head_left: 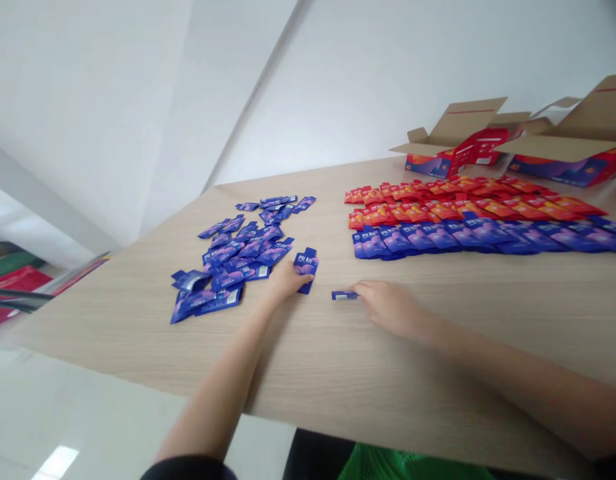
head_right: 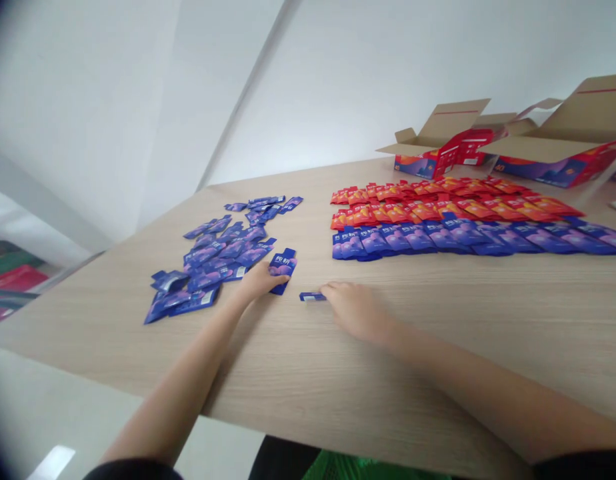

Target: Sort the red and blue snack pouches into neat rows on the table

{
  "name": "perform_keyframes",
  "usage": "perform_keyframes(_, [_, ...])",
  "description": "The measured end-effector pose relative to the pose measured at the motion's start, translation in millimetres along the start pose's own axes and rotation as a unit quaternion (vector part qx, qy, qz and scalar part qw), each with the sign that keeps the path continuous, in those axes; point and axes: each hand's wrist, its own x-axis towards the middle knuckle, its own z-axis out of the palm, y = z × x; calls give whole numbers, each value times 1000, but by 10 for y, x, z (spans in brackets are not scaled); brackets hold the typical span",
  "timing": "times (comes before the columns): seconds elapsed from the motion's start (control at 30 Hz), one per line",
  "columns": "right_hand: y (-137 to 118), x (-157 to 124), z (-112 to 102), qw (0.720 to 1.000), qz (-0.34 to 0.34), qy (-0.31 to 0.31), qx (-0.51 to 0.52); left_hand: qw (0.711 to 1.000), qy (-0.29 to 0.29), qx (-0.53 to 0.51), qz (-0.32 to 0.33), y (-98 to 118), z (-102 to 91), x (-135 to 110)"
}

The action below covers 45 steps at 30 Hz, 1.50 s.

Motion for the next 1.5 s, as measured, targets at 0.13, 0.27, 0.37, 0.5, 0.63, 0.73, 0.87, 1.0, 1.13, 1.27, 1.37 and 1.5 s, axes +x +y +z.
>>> perform_keyframes(0.13, [274, -70, -174, 973, -136, 137, 127, 980, -89, -174, 44, 158, 79, -353])
perform_keyframes(0.27, [264, -153, -363, 944, -148, 221, 193, 889, -225, -396, 44, 396, 244, -783])
perform_keyframes(0.37, [203, -234, -426, 947, -111, 228, 196, 790, -290, -540, -11, 576, 358, -970])
perform_keyframes(0.5, [226, -377, -432, 956, -47, 250, 144, 766, -285, -574, -46, 775, 479, -1063])
perform_keyframes(0.63, [319, -542, -509, 960, -93, 225, 136, 775, -303, -554, 12, 887, 594, -1123])
perform_keyframes(0.73, [425, -646, -681, 948, -67, 240, 197, 808, -277, -519, 37, 948, 675, -1143])
perform_keyframes(0.87, [615, -760, -929, 882, 57, 238, 402, 857, -228, -458, 60, 1141, 824, -1120])
perform_keyframes(1.0, [795, -880, -980, 817, 126, 157, 540, 869, -246, -419, 90, 1495, 1125, -1033])
perform_keyframes(1.13, [1167, -1038, -1020, 755, 185, 230, 585, 854, -343, -366, 141, 1955, 1404, -880])
perform_keyframes(1.27, [1911, -1290, -1347, 750, 209, 263, 569, 852, -378, -218, 288, 2456, 1534, -709])
perform_keyframes(1.37, [2587, -1443, -1694, 731, 231, 282, 577, 878, -258, -104, 390, 2773, 1752, -472])
perform_keyframes(1.5, [3350, -1391, -1964, 725, 263, 302, 560, 858, -92, 31, 504, 3080, 2257, -20])
